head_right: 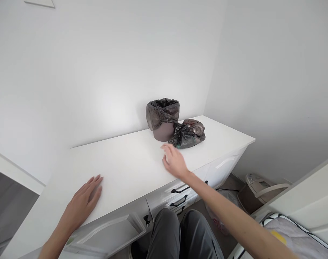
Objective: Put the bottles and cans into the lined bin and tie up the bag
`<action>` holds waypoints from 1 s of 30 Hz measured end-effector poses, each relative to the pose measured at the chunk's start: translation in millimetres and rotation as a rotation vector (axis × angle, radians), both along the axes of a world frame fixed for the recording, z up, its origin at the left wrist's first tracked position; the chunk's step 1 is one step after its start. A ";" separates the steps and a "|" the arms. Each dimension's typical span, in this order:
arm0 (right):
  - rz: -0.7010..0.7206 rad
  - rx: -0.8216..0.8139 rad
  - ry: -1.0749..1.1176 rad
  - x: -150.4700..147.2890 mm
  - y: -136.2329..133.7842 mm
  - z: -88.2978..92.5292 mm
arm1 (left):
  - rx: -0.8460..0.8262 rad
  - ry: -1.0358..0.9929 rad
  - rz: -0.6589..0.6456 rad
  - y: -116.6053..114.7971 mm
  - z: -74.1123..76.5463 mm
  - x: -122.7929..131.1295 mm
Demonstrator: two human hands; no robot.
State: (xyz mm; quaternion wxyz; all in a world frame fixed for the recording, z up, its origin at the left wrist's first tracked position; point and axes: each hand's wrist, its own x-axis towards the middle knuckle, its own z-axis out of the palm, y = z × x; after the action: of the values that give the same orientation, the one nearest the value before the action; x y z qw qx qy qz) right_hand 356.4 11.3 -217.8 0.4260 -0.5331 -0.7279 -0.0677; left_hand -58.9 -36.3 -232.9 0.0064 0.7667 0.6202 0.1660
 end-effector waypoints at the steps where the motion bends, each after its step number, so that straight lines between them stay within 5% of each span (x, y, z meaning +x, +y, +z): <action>1: -0.072 0.007 -0.008 10.2 6.5 8.2 | 0.010 0.001 -0.005 0.3 -1.0 -0.4; 7: -0.465 -0.273 -0.093 56.5 43.0 31.8 | 0.027 0.005 -0.011 -1.6 -1.1 -1.8; 17: -0.573 -0.642 -0.340 65.9 84.8 20.3 | 0.001 -0.015 0.004 -6.9 -0.6 2.4; 30: -0.529 -0.493 -0.263 47.8 50.6 4.4 | 0.063 -0.063 -0.033 -9.8 2.7 2.8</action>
State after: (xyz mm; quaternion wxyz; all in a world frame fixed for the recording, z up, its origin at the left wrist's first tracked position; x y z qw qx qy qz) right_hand 404.2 61.9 -213.4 0.1557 -0.7756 -0.6082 -0.0657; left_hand -56.1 -46.1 -230.1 0.0046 0.7709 0.6016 0.2094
